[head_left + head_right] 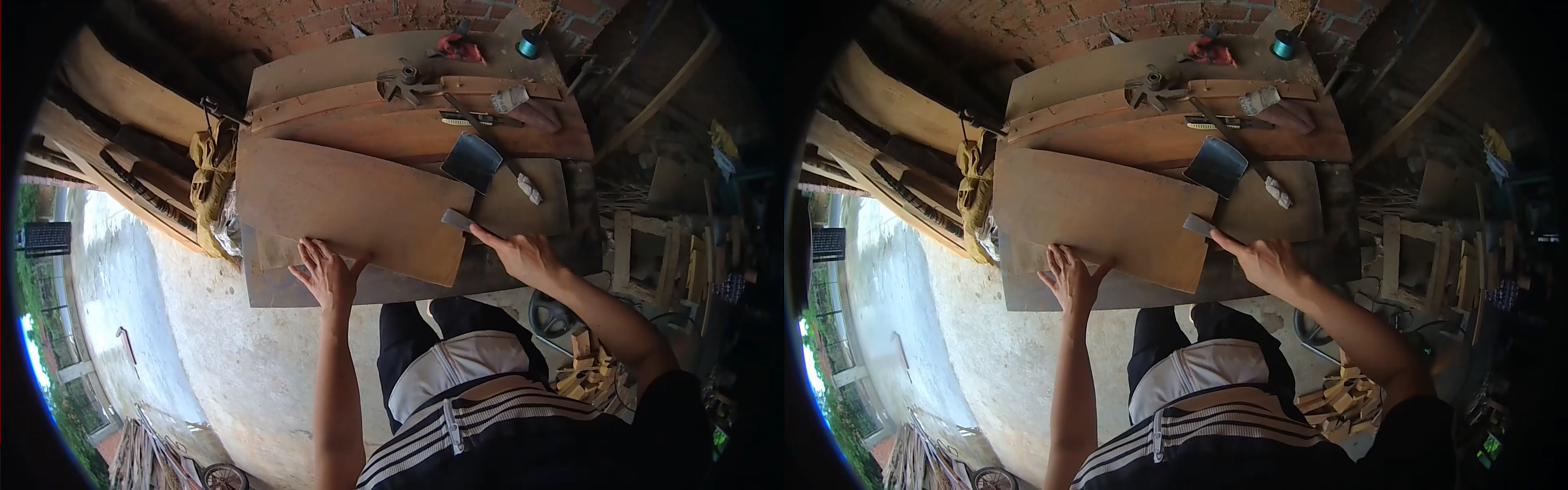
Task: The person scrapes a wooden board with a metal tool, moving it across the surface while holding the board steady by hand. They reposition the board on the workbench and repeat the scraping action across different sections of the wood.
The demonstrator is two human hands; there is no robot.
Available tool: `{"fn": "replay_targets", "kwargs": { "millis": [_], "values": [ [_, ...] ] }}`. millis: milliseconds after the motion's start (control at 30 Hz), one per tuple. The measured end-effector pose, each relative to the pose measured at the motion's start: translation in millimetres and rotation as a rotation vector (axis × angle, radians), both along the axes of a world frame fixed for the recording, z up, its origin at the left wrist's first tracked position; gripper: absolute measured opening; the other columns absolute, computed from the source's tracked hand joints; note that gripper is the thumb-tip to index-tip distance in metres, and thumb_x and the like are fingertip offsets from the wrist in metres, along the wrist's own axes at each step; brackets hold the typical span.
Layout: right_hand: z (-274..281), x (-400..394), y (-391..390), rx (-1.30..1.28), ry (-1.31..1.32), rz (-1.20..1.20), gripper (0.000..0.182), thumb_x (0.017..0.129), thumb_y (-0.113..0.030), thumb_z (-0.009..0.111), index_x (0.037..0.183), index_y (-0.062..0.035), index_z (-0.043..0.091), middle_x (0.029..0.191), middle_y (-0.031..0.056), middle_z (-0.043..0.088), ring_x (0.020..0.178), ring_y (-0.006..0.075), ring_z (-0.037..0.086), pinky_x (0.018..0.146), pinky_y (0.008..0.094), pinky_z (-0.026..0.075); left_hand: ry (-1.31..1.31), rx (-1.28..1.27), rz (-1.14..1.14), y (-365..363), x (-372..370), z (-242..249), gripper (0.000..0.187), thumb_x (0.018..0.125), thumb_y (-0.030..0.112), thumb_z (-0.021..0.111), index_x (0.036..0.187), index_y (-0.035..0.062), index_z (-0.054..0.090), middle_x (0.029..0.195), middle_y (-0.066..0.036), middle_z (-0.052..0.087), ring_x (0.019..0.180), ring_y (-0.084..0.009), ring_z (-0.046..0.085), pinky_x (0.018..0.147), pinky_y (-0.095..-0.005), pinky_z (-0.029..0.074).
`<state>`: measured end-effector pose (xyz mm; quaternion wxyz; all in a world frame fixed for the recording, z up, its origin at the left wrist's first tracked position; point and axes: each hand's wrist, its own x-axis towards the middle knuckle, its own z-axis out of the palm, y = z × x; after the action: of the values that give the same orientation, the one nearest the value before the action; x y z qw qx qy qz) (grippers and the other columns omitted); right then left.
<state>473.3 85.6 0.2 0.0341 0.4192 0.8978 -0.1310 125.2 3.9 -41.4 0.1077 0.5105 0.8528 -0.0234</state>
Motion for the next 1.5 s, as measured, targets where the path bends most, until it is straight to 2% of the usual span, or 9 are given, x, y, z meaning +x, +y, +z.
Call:
{"fn": "replay_targets", "kwargs": {
  "millis": [333, 567, 633, 833, 1067, 1167, 1233, 1400, 1500],
  "values": [
    [-18.1, -75.9, 33.8, 0.061, 0.174, -0.019, 0.066, 0.088, -0.007, 0.056, 0.149, -0.0311, 0.047, 0.064, 0.0189, 0.065, 0.057, 0.0332, 0.068, 0.053, 0.0467, 0.056, 0.019, -0.033, -0.013, 2.0, 4.0, 3.4, 0.119, 0.075, 0.071, 0.071, 0.148, -0.0134, 0.031, 0.160, -0.029, 0.025, 0.151, -0.0389, 0.021, 0.114, -0.0721, 0.016],
    [5.5, 30.1, 0.7, 0.140, 0.082, -0.042, 0.067, 0.085, -0.008, 0.063, 0.145, -0.0330, 0.052, 0.060, 0.0155, 0.064, 0.055, 0.0320, 0.068, 0.053, 0.0476, 0.056, 0.034, -0.135, -0.047, 12.3, -3.4, 3.2, 0.124, 0.067, 0.075, 0.074, 0.145, -0.0144, 0.037, 0.155, -0.033, 0.030, 0.149, -0.0414, 0.023, 0.112, -0.0740, 0.017],
    [18.3, 20.0, 4.3, 0.017, -0.075, -0.108, 0.067, 0.085, -0.006, 0.061, 0.146, -0.0325, 0.051, 0.063, 0.0174, 0.065, 0.058, 0.0343, 0.069, 0.056, 0.0487, 0.056, 0.075, -0.091, -0.079, 11.8, -4.7, 3.9, 0.119, 0.066, 0.068, 0.078, 0.143, -0.0141, 0.040, 0.154, -0.032, 0.035, 0.147, -0.0413, 0.029, 0.112, -0.0726, 0.019],
    [-30.8, -44.5, 41.2, 0.163, 0.194, -0.083, 0.068, 0.087, -0.005, 0.061, 0.149, -0.0283, 0.047, 0.062, 0.0153, 0.064, 0.056, 0.0325, 0.067, 0.051, 0.0438, 0.055, 0.066, -0.076, -0.099, 12.0, -3.5, 10.2, 0.115, 0.067, 0.067, 0.079, 0.140, -0.0148, 0.043, 0.153, -0.032, 0.036, 0.146, -0.0410, 0.032, 0.111, -0.0732, 0.021],
    [-1.3, 2.8, -34.2, 0.173, 0.203, 0.032, 0.068, 0.083, -0.003, 0.059, 0.146, -0.0286, 0.052, 0.063, 0.0139, 0.065, 0.060, 0.0313, 0.070, 0.057, 0.0438, 0.058, -0.013, -0.042, -0.035, 5.9, -7.7, 9.4, 0.119, 0.065, 0.063, 0.083, 0.146, -0.0106, 0.037, 0.156, -0.028, 0.032, 0.146, -0.0362, 0.033, 0.111, -0.0720, 0.023],
    [8.5, -5.0, -46.9, -0.042, -0.095, -0.010, 0.067, 0.083, -0.002, 0.061, 0.144, -0.0277, 0.054, 0.065, 0.0138, 0.067, 0.062, 0.0311, 0.071, 0.057, 0.0438, 0.058, 0.028, -0.021, -0.043, 6.7, -9.1, 4.7, 0.120, 0.062, 0.059, 0.086, 0.146, -0.0099, 0.037, 0.156, -0.028, 0.032, 0.146, -0.0364, 0.034, 0.112, -0.0705, 0.024],
    [-16.5, -36.5, -29.7, 0.096, 0.119, 0.000, 0.066, 0.084, -0.004, 0.059, 0.145, -0.0279, 0.052, 0.067, 0.0151, 0.067, 0.062, 0.0314, 0.071, 0.056, 0.0451, 0.057, 0.008, -0.030, -0.021, 10.0, -8.4, 9.9, 0.121, 0.060, 0.058, 0.088, 0.145, -0.0109, 0.038, 0.156, -0.028, 0.032, 0.146, -0.0365, 0.034, 0.112, -0.0694, 0.025],
    [-43.9, -112.3, 1.1, 0.117, 0.202, 0.026, 0.064, 0.090, -0.008, 0.053, 0.150, -0.0292, 0.045, 0.069, 0.0158, 0.068, 0.061, 0.0333, 0.071, 0.054, 0.0463, 0.056, -0.066, -0.007, 0.030, -1.8, -10.1, 2.8, 0.123, 0.064, 0.065, 0.083, 0.154, -0.0009, 0.031, 0.164, -0.020, 0.021, 0.150, -0.0365, 0.024, 0.114, -0.0678, 0.022],
    [-23.6, -73.8, -29.0, 0.052, 0.138, 0.080, 0.068, 0.088, -0.007, 0.055, 0.151, -0.0313, 0.043, 0.068, 0.0144, 0.068, 0.061, 0.0337, 0.070, 0.053, 0.0461, 0.056, -0.108, 0.038, 0.081, -11.7, -6.8, -1.5, 0.123, 0.065, 0.063, 0.083, 0.157, 0.0041, 0.026, 0.167, -0.016, 0.015, 0.152, -0.0370, 0.018, 0.114, -0.0692, 0.021]
  ]
}}
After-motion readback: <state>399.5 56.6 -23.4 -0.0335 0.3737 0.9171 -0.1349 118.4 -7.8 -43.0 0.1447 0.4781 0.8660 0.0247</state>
